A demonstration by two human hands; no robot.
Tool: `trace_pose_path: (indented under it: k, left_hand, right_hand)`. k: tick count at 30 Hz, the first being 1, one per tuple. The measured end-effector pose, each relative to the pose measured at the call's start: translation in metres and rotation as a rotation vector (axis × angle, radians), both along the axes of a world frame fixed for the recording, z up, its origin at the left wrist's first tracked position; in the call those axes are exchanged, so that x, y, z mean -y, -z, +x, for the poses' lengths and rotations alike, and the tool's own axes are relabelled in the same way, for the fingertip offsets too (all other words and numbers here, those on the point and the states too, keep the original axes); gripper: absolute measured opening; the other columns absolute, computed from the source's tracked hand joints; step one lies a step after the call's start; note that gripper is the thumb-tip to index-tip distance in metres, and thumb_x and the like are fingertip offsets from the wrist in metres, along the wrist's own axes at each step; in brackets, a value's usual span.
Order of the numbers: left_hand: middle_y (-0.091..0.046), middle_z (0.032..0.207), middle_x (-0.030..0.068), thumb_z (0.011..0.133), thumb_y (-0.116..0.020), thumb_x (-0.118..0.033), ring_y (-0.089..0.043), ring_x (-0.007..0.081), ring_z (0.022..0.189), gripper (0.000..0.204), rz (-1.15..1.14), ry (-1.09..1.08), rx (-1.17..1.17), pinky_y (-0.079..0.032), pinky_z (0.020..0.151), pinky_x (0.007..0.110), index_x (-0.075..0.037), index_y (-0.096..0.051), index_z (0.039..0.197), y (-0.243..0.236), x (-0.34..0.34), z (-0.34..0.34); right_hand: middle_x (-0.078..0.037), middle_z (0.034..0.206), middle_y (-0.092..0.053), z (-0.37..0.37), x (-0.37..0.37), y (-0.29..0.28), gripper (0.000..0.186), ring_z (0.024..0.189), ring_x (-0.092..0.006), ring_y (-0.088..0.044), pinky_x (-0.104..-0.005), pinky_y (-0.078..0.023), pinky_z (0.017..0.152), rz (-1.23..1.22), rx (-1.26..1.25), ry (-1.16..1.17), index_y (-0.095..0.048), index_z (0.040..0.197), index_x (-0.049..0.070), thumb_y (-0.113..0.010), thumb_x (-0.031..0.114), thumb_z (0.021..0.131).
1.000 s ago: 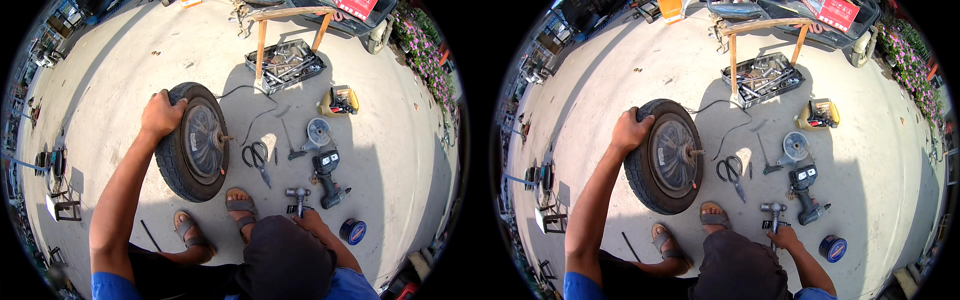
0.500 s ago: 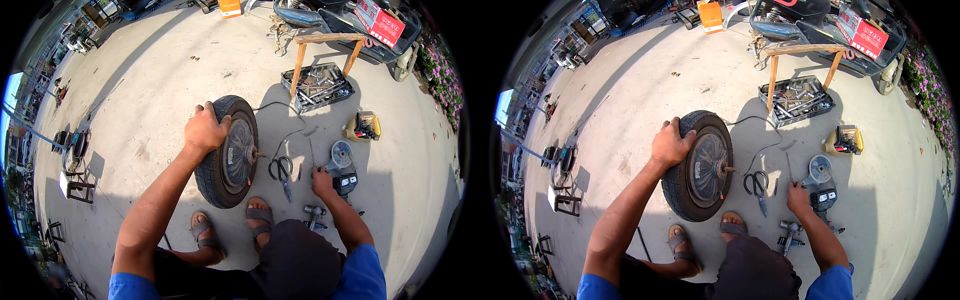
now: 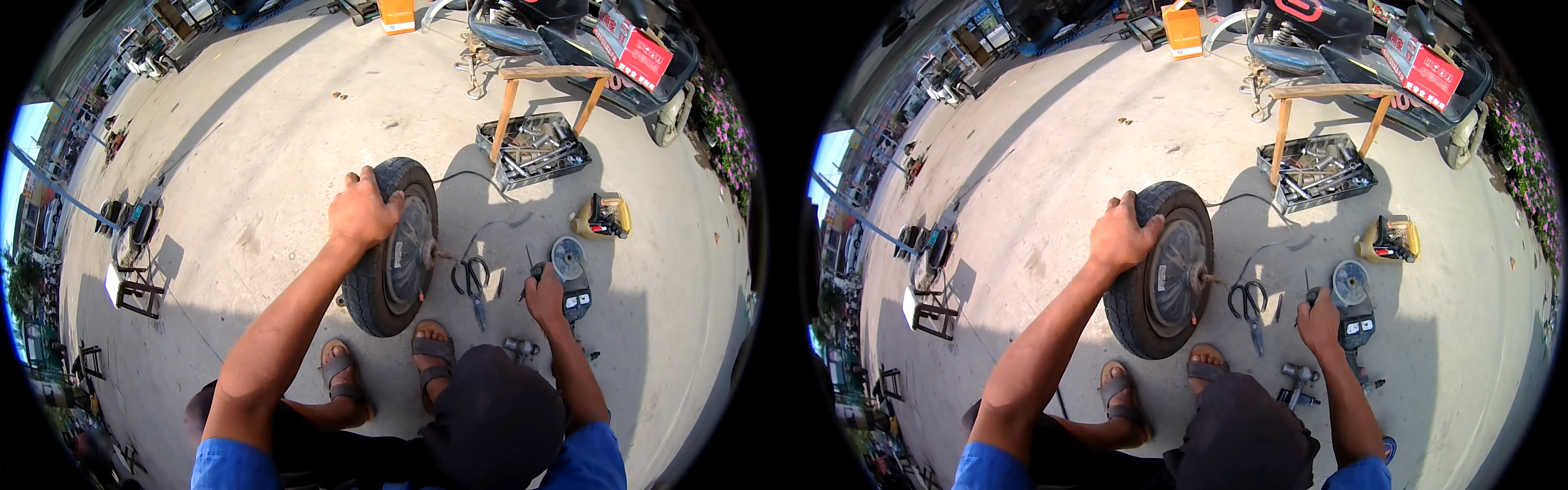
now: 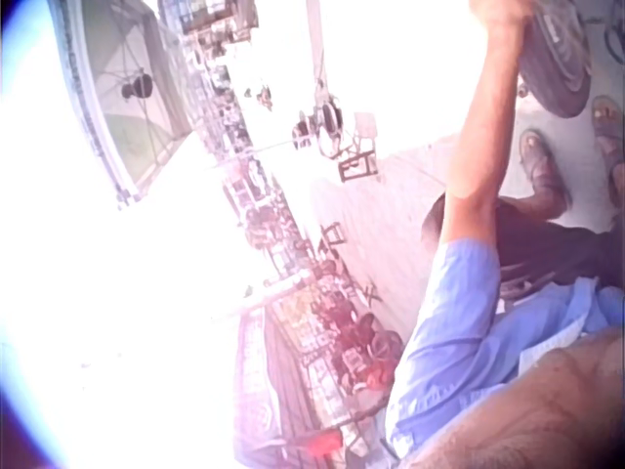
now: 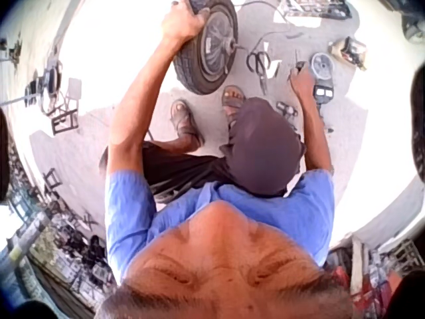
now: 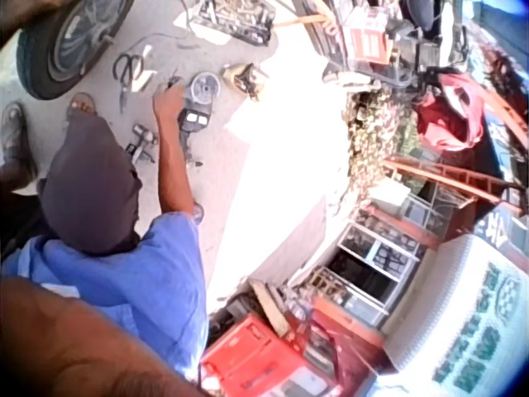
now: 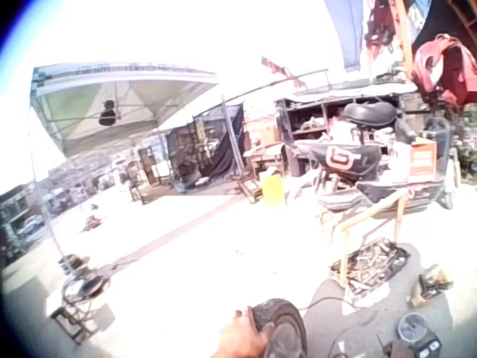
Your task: The person uses a pneumatic impact wrench to loosen and tighten the central nut on a motorcycle wheel. They then use a screwdriver to pry and adjust the tire bead around the rim. The person repeats the impact wrench operation to secure the nut.
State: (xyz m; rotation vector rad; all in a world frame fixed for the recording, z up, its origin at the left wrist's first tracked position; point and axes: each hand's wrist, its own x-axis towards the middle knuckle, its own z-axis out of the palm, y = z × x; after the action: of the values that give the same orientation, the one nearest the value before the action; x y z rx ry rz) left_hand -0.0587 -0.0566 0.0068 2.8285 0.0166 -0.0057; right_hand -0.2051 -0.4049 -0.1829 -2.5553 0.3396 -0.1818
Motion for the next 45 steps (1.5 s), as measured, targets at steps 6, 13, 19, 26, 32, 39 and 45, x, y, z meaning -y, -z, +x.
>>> trace_pose_path:
  k: [6, 13, 19, 26, 32, 39, 45]
  left_hand:
    - [-0.063, 0.118, 0.0311, 0.084, -0.069, -0.048, -0.067, 0.0451, 0.104, 0.074, 0.002, 0.010, -0.011, -0.054, 0.092, 0.050, 0.006, -0.055, 0.133, -0.003, 0.005, 0.003]
    - [-0.063, 0.117, 0.0313, 0.084, -0.070, -0.048, -0.068, 0.0455, 0.102, 0.073, 0.011, 0.014, 0.022, -0.055, 0.090, 0.049, 0.005, -0.056, 0.132, -0.002, 0.015, -0.001]
    - [-0.063, 0.116, 0.0315, 0.084, -0.070, -0.047, -0.068, 0.0458, 0.101, 0.072, 0.011, 0.006, 0.022, -0.055, 0.089, 0.050, 0.005, -0.056, 0.132, -0.003, 0.016, -0.002]
    - [-0.063, 0.118, 0.0313, 0.085, -0.069, -0.047, -0.068, 0.0456, 0.102, 0.073, 0.024, 0.004, -0.004, -0.055, 0.090, 0.050, 0.005, -0.056, 0.132, -0.005, 0.014, 0.000]
    - [-0.063, 0.119, 0.0309, 0.085, -0.069, -0.047, -0.067, 0.0450, 0.104, 0.073, 0.017, 0.004, -0.006, -0.055, 0.090, 0.049, 0.005, -0.055, 0.133, -0.006, 0.016, -0.002]
    - [-0.063, 0.120, 0.0303, 0.085, -0.069, -0.046, -0.067, 0.0447, 0.105, 0.072, 0.014, 0.005, 0.004, -0.055, 0.091, 0.049, 0.005, -0.055, 0.134, -0.006, 0.016, -0.002]
    - [-0.059, 0.124, 0.0290, 0.087, -0.069, -0.044, -0.068, 0.0454, 0.105, 0.068, 0.014, 0.017, -0.023, -0.055, 0.091, 0.050, 0.006, -0.054, 0.131, -0.007, 0.017, -0.001]
  right_hand:
    - [-0.009, 0.078, -0.058, -0.003, -0.004, -0.091, 0.030, 0.063, -0.0174, -0.060, -0.0322, -0.050, 0.053, 0.776, 0.035, 0.082, -0.054, 0.110, -0.002, -0.045, 0.010, 0.084]
    - [-0.010, 0.088, -0.059, -0.011, -0.041, -0.126, 0.037, 0.068, -0.0158, -0.055, -0.0299, -0.046, 0.056, 1.219, -0.189, -0.277, -0.054, 0.113, 0.003, -0.044, 0.017, 0.080]
    - [-0.011, 0.088, -0.061, -0.003, -0.068, -0.116, 0.043, 0.077, -0.0173, -0.057, -0.0302, -0.046, 0.070, 1.400, -0.186, -0.381, -0.055, 0.111, 0.000, -0.053, 0.030, 0.081]
    - [-0.011, 0.089, -0.061, 0.000, -0.069, -0.106, 0.046, 0.080, -0.0184, -0.058, -0.0310, -0.047, 0.072, 1.427, -0.180, -0.388, -0.055, 0.111, 0.000, -0.055, 0.035, 0.081]
    - [-0.012, 0.090, -0.063, 0.002, -0.071, -0.099, 0.048, 0.080, -0.0185, -0.061, -0.0304, -0.049, 0.068, 1.404, -0.189, -0.388, -0.055, 0.112, 0.000, -0.056, 0.036, 0.081]
    - [-0.010, 0.085, -0.060, 0.000, -0.074, -0.116, 0.041, 0.057, -0.0130, -0.052, -0.0270, -0.042, 0.050, 1.358, -0.230, -0.436, -0.053, 0.111, 0.001, -0.049, 0.025, 0.078]
    - [-0.011, 0.088, -0.062, 0.000, -0.073, -0.120, 0.042, 0.060, -0.0144, -0.054, -0.0278, -0.042, 0.049, 1.351, -0.238, -0.468, -0.054, 0.113, 0.002, -0.052, 0.029, 0.081]
